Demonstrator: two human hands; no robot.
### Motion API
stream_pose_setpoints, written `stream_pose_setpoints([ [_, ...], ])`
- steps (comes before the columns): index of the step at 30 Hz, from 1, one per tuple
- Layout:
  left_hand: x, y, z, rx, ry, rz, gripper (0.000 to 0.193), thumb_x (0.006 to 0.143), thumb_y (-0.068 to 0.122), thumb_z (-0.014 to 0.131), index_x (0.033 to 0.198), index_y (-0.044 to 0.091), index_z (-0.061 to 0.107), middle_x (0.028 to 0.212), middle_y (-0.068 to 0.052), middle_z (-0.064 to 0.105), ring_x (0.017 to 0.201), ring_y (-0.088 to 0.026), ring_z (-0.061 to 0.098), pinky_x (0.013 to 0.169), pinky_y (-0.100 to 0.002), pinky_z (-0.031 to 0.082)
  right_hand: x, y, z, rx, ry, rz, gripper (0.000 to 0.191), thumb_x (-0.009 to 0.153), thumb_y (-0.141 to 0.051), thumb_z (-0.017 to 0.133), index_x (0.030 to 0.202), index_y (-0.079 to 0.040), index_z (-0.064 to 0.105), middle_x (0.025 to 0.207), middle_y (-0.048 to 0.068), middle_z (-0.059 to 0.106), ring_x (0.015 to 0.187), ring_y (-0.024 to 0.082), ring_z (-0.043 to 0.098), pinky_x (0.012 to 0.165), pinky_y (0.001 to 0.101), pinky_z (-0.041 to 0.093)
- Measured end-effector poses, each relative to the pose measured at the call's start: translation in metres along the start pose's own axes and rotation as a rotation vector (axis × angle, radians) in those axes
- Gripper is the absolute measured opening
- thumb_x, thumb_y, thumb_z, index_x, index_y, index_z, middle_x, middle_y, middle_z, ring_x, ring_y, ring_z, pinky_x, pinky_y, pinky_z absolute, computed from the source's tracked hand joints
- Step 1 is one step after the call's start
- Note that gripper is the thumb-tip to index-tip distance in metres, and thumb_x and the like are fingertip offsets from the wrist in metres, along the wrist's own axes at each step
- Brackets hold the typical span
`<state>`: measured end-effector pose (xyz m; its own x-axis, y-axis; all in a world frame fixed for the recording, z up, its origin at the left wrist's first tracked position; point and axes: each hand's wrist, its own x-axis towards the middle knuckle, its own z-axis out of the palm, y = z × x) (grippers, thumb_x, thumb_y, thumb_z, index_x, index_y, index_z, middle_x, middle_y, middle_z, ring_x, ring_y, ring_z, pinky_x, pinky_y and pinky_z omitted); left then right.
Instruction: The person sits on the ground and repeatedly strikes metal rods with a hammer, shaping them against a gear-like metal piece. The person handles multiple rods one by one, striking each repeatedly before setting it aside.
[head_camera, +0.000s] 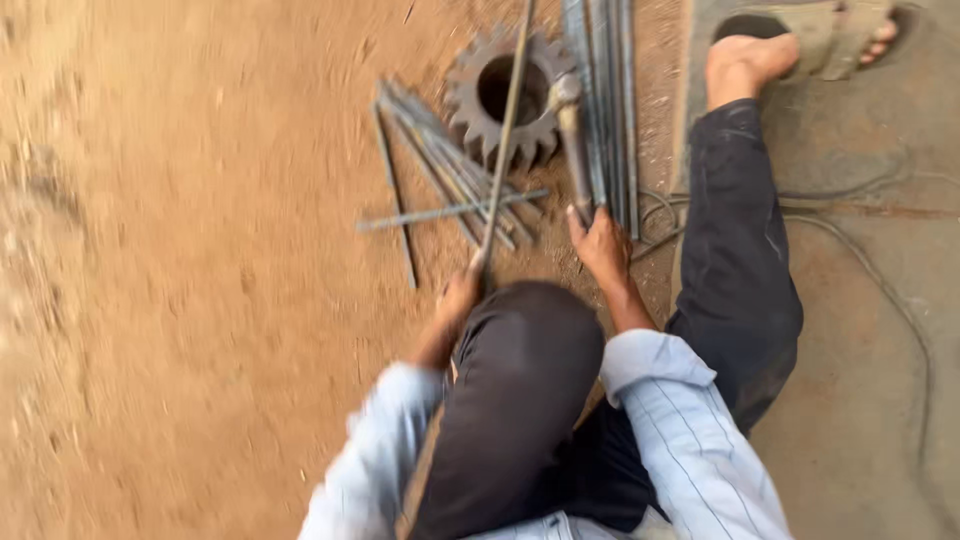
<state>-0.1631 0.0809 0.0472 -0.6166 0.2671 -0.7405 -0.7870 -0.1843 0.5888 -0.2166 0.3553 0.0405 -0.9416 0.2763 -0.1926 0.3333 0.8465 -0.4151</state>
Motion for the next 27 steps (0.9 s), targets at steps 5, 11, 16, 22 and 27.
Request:
stream_pose_setpoints([
  [5, 0.014, 0.149, 0.096, -0.676, -0.486, 0.050, 0.029, 0.105, 0.035, 0.046, 0.107, 0.012, 0.063, 0.078, 0.001, 0.056, 0.061, -0.012, 0.052, 0.053, -0.028, 0.045, 0.007, 0.002, 0.008, 0.095, -0.043, 0.095, 0.059, 0.098, -0.056, 0.053, 0.111, 0.001, 0.063, 0.086, 0.027, 0.072, 0.078, 0.046, 0.074, 0.069, 0.0558, 0.057],
  [11, 0.026, 0.221, 0.151, -0.675, -0.646, 0.240, 0.040, 0.109, 0.038, 0.047, 0.126, 0.004, 0.062, 0.106, -0.009, 0.074, 0.082, -0.014, 0.073, 0.070, -0.029, 0.062, 0.011, -0.001, 0.015, 0.011, -0.013, 0.094, 0.060, 0.098, -0.056, 0.057, 0.111, 0.001, 0.065, 0.096, 0.033, 0.071, 0.090, 0.052, 0.069, 0.083, 0.0596, 0.052],
  [16, 0.032, 0.214, 0.153, -0.624, -0.647, 0.349, 0.044, 0.112, 0.040, 0.050, 0.130, 0.002, 0.062, 0.107, -0.010, 0.077, 0.081, -0.013, 0.074, 0.071, -0.027, 0.061, 0.009, -0.005, 0.017, 0.031, 0.009, 0.067, 0.062, 0.100, -0.056, 0.056, 0.117, 0.003, 0.061, 0.102, 0.035, 0.070, 0.094, 0.053, 0.068, 0.083, 0.0593, 0.052],
  [22, 0.030, 0.215, 0.158, -0.598, -0.600, 0.308, 0.051, 0.109, 0.045, 0.050, 0.129, 0.000, 0.063, 0.104, -0.011, 0.076, 0.080, -0.014, 0.074, 0.067, -0.027, 0.062, 0.008, -0.010, 0.015, 0.068, -0.062, 0.121, 0.059, 0.100, -0.054, 0.054, 0.120, 0.001, 0.060, 0.101, 0.030, 0.072, 0.093, 0.048, 0.070, 0.083, 0.0580, 0.052],
  [27, 0.030, 0.185, 0.138, -0.628, -0.250, 0.092, 0.048, 0.108, 0.046, 0.047, 0.117, 0.001, 0.061, 0.089, -0.006, 0.067, 0.073, -0.014, 0.066, 0.063, -0.028, 0.060, 0.008, -0.007, 0.014, 0.302, -0.037, 0.129, 0.056, 0.096, -0.056, 0.059, 0.111, -0.003, 0.065, 0.089, 0.018, 0.069, 0.077, 0.033, 0.069, 0.071, 0.0497, 0.055],
])
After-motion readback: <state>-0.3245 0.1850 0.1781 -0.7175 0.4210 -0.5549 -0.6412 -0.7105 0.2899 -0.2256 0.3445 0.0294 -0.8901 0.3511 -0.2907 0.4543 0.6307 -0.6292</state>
